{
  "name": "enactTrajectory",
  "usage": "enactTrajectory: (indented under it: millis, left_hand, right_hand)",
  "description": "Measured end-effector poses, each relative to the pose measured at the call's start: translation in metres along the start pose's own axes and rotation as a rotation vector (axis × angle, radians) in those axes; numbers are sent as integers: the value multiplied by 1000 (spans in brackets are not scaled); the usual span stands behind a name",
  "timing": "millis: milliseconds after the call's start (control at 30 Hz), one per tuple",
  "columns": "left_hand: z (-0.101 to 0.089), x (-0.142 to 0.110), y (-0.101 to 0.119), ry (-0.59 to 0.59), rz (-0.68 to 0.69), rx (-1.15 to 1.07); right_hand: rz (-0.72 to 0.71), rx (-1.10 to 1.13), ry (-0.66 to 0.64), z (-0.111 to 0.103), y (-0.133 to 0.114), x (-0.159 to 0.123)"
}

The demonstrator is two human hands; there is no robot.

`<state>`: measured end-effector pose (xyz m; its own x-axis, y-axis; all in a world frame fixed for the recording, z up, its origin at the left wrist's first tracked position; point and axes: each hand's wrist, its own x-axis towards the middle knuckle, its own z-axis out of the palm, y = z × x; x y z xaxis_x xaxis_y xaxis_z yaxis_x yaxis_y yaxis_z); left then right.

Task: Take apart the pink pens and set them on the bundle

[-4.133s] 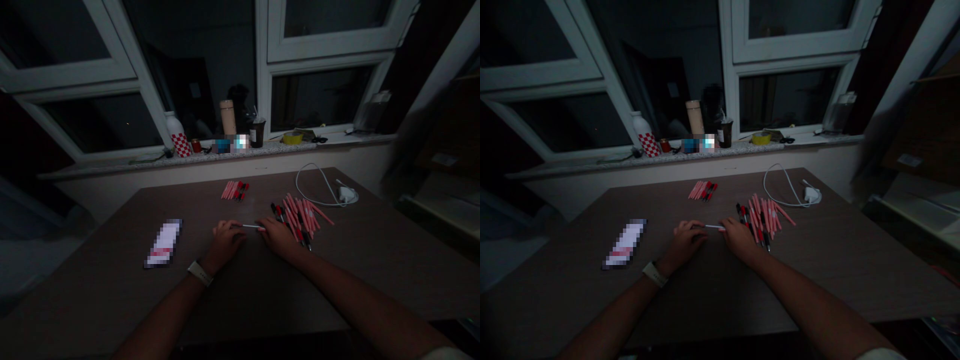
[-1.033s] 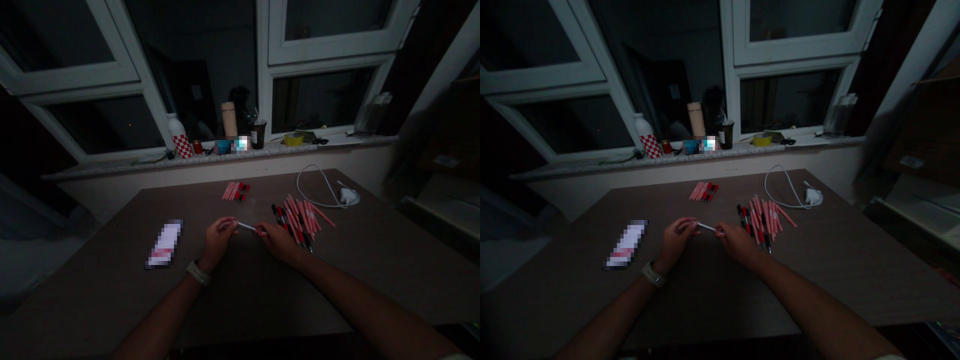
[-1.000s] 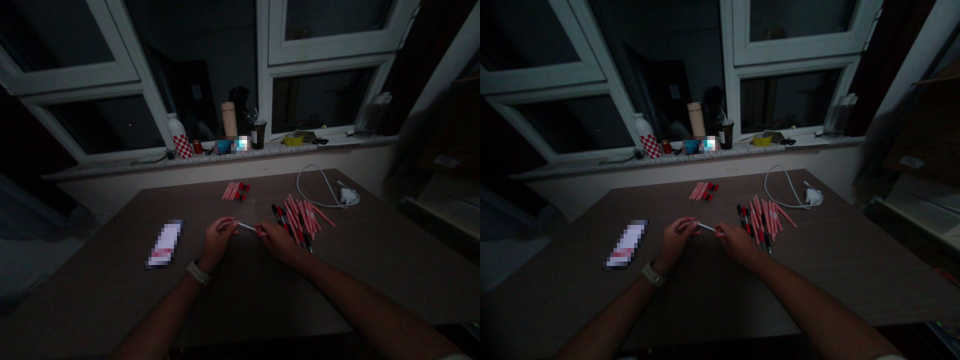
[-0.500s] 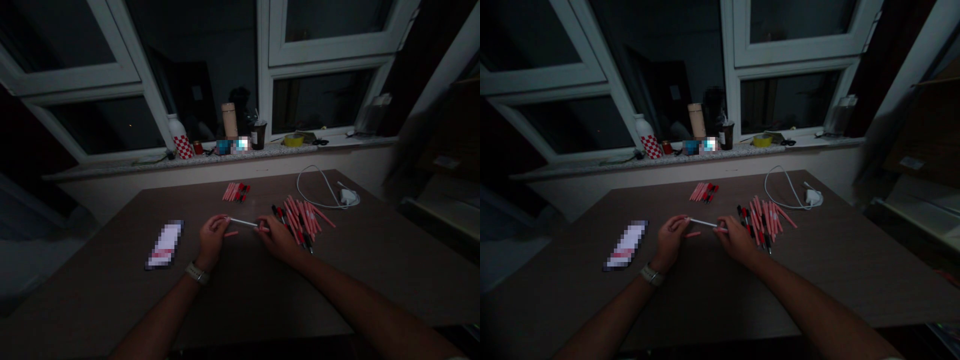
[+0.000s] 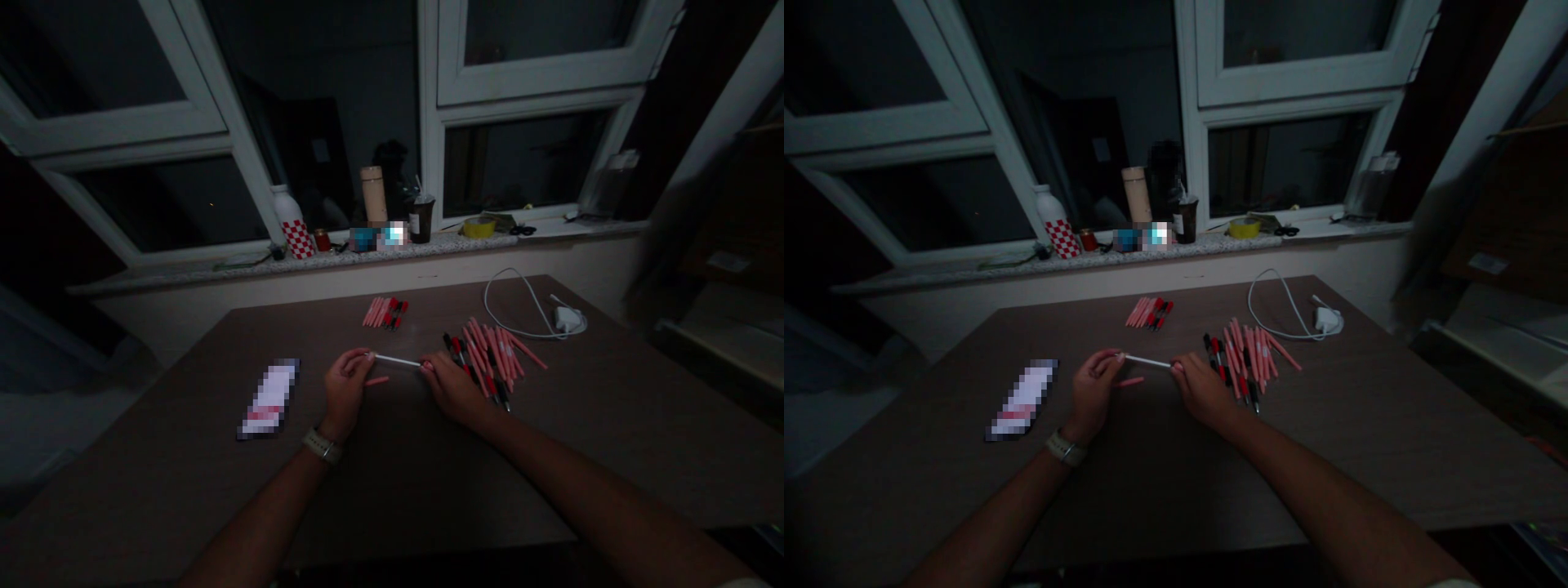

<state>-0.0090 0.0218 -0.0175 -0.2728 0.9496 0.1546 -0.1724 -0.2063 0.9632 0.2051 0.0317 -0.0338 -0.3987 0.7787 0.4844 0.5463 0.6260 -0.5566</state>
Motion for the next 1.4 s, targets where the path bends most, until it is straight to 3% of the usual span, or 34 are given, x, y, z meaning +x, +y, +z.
enactTrajectory:
  millis: [900, 1267, 1400]
  left_hand:
    - [5, -7, -2, -98, 60, 204]
    - [4, -6, 5, -126, -6, 212]
    - [3, -5, 3, -133, -25, 169]
  right_hand:
    - [-98, -160, -173, -1, -8, -3]
    - [-142, 34, -236, -7, -11, -3]
    - [-82, 60, -277, -6, -15, -4]
